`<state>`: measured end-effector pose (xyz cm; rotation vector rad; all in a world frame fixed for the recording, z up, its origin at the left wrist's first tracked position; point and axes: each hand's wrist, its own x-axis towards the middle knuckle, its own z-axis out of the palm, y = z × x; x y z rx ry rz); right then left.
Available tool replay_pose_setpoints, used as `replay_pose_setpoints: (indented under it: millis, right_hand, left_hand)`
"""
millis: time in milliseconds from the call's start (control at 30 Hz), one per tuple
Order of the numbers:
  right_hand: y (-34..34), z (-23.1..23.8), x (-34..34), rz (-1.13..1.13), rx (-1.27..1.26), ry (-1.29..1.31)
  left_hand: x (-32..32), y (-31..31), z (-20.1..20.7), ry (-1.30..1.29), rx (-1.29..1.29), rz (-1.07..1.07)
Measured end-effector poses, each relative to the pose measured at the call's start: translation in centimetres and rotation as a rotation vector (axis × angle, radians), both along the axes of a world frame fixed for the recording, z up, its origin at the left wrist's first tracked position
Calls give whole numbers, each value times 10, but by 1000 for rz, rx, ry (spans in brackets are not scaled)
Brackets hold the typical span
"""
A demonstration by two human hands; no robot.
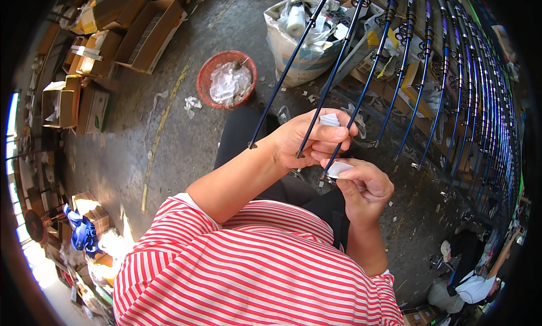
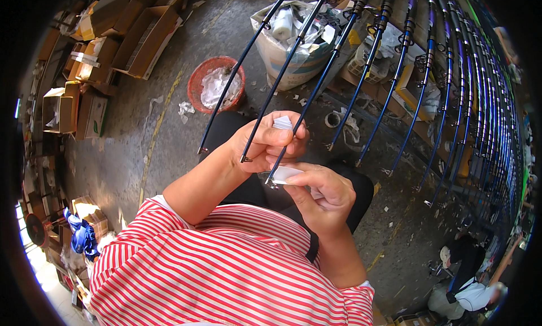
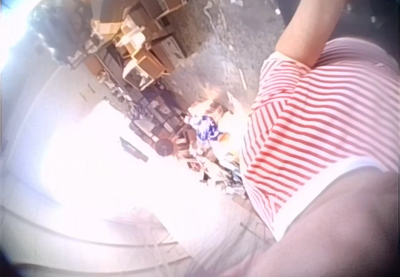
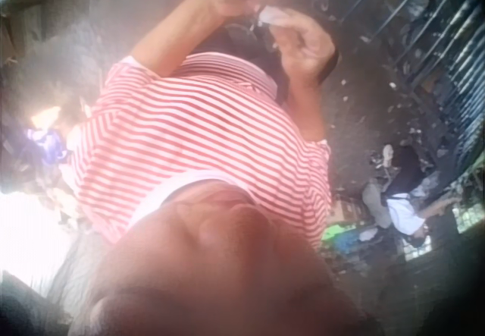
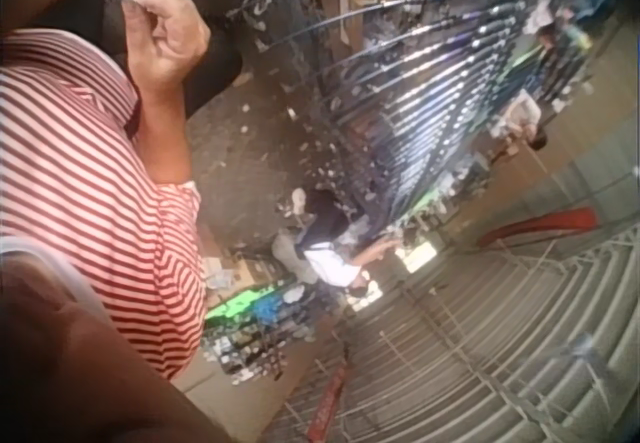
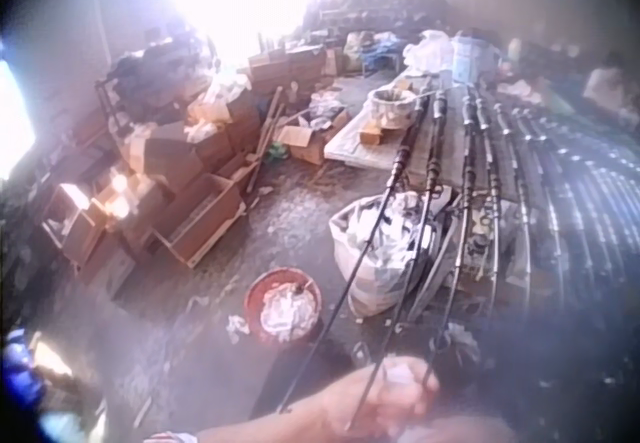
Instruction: The person applies a liquid from a cup to the tips of fishing rods using a small applicator. Then, they pick up white tape strips and wrap them around the ends of the rods by hand.
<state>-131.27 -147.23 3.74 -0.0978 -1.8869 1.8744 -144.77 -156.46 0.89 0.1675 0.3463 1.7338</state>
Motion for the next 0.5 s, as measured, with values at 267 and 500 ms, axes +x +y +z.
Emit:
replay_pose_setpoints:
  millis: [267,500]
  right_hand:
    - [1,2,-2,25,29,-13]
    - [1,2,-2,10,62,-5]
  left_hand:
    - [-1,0,-1,20,-5,-9]
    - [-2,2,-2,18,22,-21]
